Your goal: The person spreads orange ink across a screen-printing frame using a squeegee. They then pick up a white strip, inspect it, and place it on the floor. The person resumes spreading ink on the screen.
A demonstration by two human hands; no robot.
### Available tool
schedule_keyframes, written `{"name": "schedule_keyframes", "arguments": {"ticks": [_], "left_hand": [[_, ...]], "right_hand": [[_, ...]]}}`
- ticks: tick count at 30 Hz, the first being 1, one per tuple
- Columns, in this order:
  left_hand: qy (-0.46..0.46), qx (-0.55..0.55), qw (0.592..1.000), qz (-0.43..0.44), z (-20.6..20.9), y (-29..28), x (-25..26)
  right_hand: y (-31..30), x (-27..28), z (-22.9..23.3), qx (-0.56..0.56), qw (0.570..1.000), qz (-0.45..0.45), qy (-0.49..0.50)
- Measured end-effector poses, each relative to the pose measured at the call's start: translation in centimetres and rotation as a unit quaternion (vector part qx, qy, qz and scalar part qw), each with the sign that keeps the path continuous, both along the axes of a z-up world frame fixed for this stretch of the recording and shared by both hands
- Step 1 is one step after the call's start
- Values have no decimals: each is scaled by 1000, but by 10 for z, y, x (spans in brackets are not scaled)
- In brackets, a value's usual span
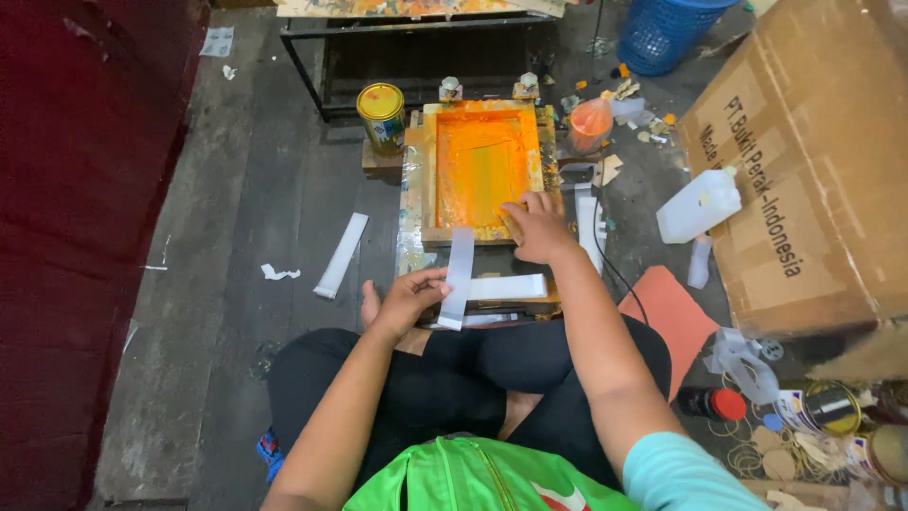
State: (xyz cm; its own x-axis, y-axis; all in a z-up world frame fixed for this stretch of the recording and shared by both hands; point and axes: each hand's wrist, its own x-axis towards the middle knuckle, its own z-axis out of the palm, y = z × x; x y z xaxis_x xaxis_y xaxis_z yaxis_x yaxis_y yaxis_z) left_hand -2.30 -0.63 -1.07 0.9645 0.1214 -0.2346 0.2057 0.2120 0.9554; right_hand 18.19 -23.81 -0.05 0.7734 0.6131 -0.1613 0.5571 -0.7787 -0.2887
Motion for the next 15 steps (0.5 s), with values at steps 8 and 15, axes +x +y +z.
{"name": "schedule_keyframes", "arguments": {"ticks": [8,15], "left_hand": [[15,10,1000,6,5,-6,1],[14,21,1000,11,-14,0,5]], "right_hand": [[-2,4,6,-5,999,-20,-30],[7,13,-13,-52,996,-51,-52]]}}
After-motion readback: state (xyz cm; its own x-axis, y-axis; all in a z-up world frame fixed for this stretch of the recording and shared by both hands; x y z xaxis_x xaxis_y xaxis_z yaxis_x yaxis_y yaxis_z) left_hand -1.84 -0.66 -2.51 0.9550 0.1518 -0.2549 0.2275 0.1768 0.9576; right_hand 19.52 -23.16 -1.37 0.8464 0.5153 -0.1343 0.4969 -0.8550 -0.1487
